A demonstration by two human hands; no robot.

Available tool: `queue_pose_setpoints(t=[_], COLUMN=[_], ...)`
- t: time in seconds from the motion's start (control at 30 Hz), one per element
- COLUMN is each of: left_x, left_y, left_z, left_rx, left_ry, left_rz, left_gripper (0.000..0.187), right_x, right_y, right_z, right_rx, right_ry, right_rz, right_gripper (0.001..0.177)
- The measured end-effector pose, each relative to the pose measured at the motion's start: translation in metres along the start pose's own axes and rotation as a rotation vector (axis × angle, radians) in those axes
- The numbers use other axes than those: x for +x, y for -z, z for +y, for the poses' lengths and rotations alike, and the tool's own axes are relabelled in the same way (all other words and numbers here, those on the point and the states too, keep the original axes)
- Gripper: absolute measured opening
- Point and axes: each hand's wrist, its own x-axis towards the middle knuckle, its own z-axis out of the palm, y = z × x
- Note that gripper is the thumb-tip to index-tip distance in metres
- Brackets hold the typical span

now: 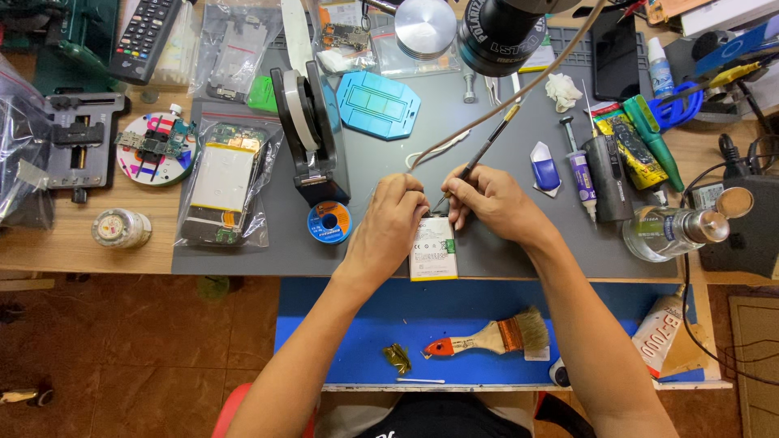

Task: The person uses a soldering iron on a small rectangular battery, then uses a precision knife to scrape the battery's surface. They retrieve a roll of copper tape from a drawer, cut a piece, and apply it to the battery's edge.

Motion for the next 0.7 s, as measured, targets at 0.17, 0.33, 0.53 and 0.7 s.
queue_pose_setpoints(t=[0.17, 0.33, 0.53, 0.7], left_x=[-0.0003, -0.0003, 0.0001, -0.0004], left_y=[-0.0022, -0.0036, -0.0047, -0.0049], left_z=[-0.001, -0.0033, -0.004, -0.003], left_rx=[0.002, -0.013, -0.012, 0.003], left_ry=[-0.002, -0.005, -0.014, -0.013], left_rz=[0.005, 0.018, 0.031, 0.023], left_gripper=[0.006, 0.004, 0.005, 0.005], right_x=[-0.0017, -0.0026, -0.0035, -0.0035], right_y=[0.0029, 0.0012, 0.0005, 0.0005], right_z=[0.0008, 0.0011, -0.0011, -0.0027], right_rx=[0.03, 0.053, 0.031, -0.013], right_ry=[-0.006, 0.002, 0.012, 0.02], right_rz=[0.01, 0.006, -0.002, -0.016], right_gripper=[0.026, 0.025, 0.026, 0.026])
